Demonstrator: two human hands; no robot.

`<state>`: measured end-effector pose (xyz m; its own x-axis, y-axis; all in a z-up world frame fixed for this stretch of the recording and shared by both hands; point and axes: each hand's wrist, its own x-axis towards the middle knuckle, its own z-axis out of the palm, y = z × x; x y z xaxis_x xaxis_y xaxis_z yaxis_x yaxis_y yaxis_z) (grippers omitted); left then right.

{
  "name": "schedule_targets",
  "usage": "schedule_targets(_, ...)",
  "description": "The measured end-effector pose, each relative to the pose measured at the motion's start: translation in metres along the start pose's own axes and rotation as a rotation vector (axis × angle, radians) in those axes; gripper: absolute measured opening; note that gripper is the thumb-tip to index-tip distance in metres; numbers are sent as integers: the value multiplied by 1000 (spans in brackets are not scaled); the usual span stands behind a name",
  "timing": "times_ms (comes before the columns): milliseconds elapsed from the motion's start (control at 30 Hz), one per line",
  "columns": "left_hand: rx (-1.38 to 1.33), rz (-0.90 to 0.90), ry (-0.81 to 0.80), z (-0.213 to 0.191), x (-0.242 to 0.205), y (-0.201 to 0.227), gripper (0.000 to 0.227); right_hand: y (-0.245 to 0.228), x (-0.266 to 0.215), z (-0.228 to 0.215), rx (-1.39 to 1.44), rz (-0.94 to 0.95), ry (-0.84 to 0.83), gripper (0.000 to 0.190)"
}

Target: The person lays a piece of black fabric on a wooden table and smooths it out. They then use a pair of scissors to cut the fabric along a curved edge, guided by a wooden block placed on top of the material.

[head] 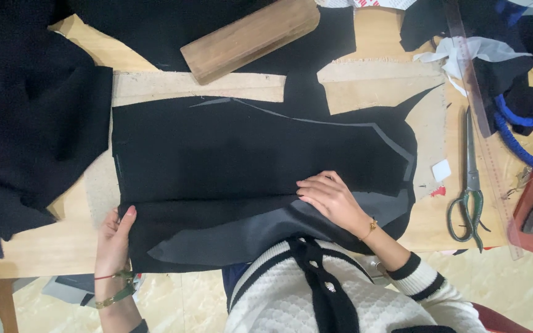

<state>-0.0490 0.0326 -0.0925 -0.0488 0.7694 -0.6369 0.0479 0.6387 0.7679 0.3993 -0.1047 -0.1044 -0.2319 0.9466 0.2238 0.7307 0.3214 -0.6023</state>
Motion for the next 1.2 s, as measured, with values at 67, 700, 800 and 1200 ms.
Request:
schedule_targets(67, 207, 177, 61, -34, 39, -51, 30, 3, -6, 6, 27, 52, 41, 20)
schedule_targets(700, 1135, 1096, 256, 73, 39, -33, 33, 73, -50, -37, -311, 471, 233, 29)
schedule_targets(800, 1192, 1128, -49, 137, 3, -31, 31, 84, -53, -40, -292, 491, 285, 29)
schedule_targets(1200, 1060, 1597, -423, 259, -22, -103, 16, 110, -90, -64, -286, 855, 387, 34)
